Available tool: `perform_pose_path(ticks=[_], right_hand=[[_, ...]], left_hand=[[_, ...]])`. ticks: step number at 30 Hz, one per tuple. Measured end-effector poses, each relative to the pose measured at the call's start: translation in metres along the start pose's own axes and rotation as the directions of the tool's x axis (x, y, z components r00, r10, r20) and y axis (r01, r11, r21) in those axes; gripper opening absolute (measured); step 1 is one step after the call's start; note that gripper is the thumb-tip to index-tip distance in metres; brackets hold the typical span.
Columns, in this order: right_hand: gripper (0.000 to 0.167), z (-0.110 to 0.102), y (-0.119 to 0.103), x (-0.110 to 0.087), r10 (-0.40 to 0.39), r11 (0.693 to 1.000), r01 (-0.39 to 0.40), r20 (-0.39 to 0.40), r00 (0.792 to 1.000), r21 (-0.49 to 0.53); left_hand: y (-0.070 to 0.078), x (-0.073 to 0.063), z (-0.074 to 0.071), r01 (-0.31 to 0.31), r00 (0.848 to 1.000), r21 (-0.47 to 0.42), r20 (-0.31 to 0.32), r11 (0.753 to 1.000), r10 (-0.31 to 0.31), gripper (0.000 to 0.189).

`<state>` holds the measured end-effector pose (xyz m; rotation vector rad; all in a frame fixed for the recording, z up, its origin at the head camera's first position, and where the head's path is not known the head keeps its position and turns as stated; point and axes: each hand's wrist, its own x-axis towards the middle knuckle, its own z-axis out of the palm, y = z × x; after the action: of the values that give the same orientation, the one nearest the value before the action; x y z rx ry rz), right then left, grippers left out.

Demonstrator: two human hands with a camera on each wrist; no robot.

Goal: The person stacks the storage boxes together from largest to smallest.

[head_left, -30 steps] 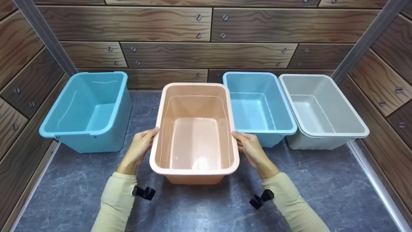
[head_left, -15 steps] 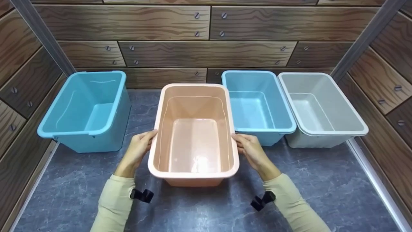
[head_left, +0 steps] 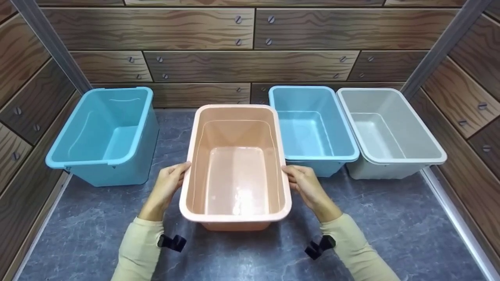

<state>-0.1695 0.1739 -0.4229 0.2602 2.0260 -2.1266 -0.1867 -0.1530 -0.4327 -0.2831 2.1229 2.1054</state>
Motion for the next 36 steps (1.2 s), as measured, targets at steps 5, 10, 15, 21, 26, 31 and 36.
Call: perform_pose_path(ticks=[5, 10, 15, 21, 26, 31, 36], right_hand=[[0.041, 0.000, 0.000, -0.003, -0.003, 1.000, 0.003, -0.001, 1.000, -0.008], [0.040, 0.000, 0.001, -0.005, -0.007, 1.000, 0.007, -0.001, 1.000, 0.004], [0.041, 0.000, 0.002, -0.007, -0.006, 1.000, 0.005, 0.007, 1.000, 0.019], [0.040, 0.000, 0.003, -0.009, -0.005, 1.000, 0.006, -0.013, 1.000, 0.014], [0.039, 0.000, 0.004, -0.010, -0.005, 1.000, 0.005, -0.022, 1.000, 0.008], [0.041, -0.001, 0.004, -0.011, -0.006, 1.000, 0.006, -0.015, 1.000, -0.006], [0.039, -0.001, 0.002, -0.011, -0.003, 1.000, 0.002, -0.016, 1.000, -0.013]], left_hand=[[0.000, -0.003, 0.000, -0.001, 1.000, -0.006, -0.003, 1.000, 0.001, 0.041], [-0.001, -0.006, 0.001, -0.010, 1.000, 0.000, -0.005, 1.000, 0.010, 0.040], [-0.002, -0.009, 0.000, -0.011, 1.000, 0.015, -0.012, 1.000, 0.011, 0.039], [-0.002, -0.012, -0.001, -0.014, 1.000, -0.001, -0.012, 1.000, 0.014, 0.038], [-0.002, -0.013, -0.001, -0.017, 1.000, 0.005, -0.014, 1.000, 0.017, 0.038], [-0.003, -0.013, 0.000, -0.017, 1.000, 0.004, -0.020, 1.000, 0.017, 0.037], [-0.003, -0.014, -0.001, -0.022, 1.000, -0.002, -0.014, 1.000, 0.022, 0.037]])
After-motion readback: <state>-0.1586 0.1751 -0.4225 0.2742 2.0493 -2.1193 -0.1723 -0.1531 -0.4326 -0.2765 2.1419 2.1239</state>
